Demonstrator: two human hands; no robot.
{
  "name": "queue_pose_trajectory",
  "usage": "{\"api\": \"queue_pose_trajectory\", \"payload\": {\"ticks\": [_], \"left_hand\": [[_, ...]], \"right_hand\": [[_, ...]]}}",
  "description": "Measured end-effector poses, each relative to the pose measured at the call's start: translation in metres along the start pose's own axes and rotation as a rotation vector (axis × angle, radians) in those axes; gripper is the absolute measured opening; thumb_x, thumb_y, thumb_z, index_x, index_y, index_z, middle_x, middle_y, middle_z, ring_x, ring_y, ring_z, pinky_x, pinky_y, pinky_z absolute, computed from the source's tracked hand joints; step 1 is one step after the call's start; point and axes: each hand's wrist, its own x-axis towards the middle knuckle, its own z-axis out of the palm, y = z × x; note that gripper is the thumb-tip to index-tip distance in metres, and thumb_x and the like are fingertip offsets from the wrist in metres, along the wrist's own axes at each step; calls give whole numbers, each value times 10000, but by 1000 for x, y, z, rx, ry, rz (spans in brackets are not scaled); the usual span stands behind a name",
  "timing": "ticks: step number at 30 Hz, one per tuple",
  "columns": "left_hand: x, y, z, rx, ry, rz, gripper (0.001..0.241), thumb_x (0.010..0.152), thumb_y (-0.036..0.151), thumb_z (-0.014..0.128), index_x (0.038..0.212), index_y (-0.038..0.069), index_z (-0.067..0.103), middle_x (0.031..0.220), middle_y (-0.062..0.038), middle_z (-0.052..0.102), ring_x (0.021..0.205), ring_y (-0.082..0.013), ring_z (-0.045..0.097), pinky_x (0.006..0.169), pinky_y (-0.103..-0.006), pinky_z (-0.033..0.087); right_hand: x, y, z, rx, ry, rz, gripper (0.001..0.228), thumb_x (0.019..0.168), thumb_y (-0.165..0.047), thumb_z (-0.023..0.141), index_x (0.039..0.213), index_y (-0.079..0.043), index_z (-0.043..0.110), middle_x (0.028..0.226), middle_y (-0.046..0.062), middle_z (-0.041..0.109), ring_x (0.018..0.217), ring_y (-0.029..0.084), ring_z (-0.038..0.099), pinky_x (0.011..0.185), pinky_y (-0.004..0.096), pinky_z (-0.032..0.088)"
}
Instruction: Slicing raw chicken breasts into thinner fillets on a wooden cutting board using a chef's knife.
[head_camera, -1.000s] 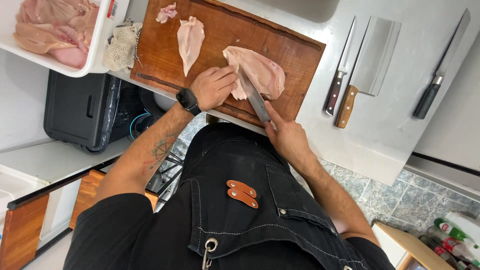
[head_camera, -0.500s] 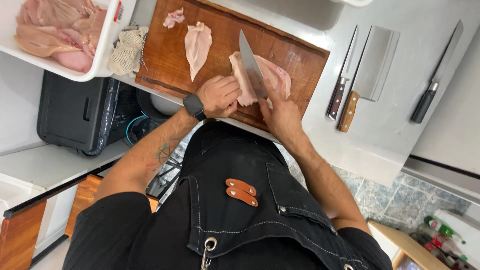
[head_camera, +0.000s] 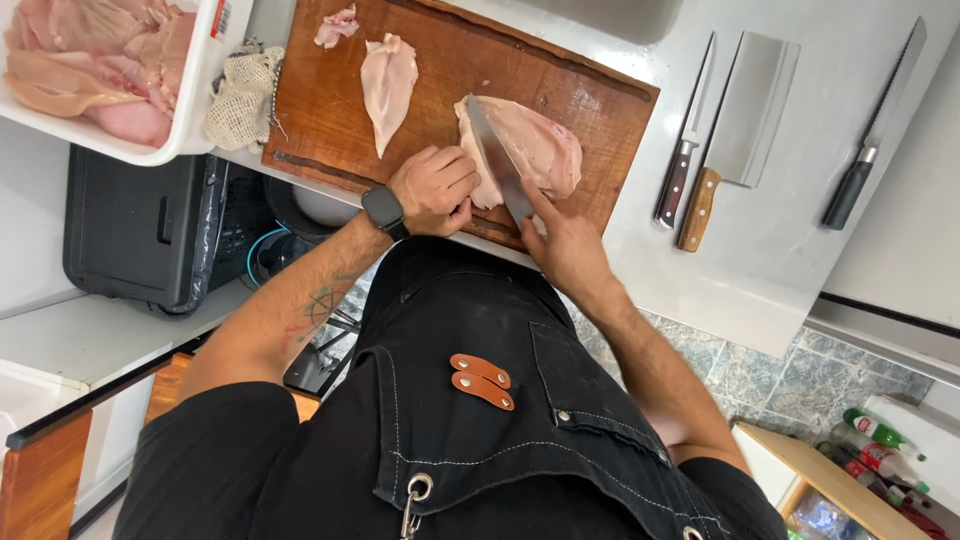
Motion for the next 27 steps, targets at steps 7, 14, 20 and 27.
{"api": "queue_pose_trajectory", "payload": {"ticks": [7, 14, 20, 27], "left_hand": [[16, 16, -12, -52, 6, -139, 439, 1007, 384, 568, 1238, 41, 716, 1211, -143, 665, 1172, -352, 666, 936, -452, 512], [12, 38, -16, 93, -234, -281, 768, 1064, 515, 641, 1546, -79, 572, 1659, -279, 501, 1584, -392, 419, 1303, -502, 290], [-4, 60, 42, 112, 74, -183, 397, 1068, 427, 706, 1261, 90, 786, 1311, -95, 745, 1257, -332, 700, 1066, -462, 560], [-8, 52, 67, 213, 125, -137, 202, 1084, 270, 701, 1180, 135, 817, 1162, -66, 747, 1124, -298, 718, 997, -454, 583]], "right_hand": [[-30, 20, -33, 51, 73, 12, 647, 1014, -321, 678, 1640, -363, 521, 904, 249, 798, 837, 534, 743, 747, 657, 583], [4, 17, 12, -148, 414, -124, 613, 1034, -321, 715, 1627, -313, 560, 854, 170, 789, 719, 450, 765, 655, 589, 623], [-5, 29, 34, -256, 381, -62, 572, 1051, -344, 671, 1612, -349, 556, 805, 179, 773, 664, 481, 753, 606, 628, 621], [-47, 65, 15, -315, 228, -69, 665, 1028, -372, 681, 1660, -438, 483, 716, 142, 760, 640, 447, 762, 619, 598, 629]]}}
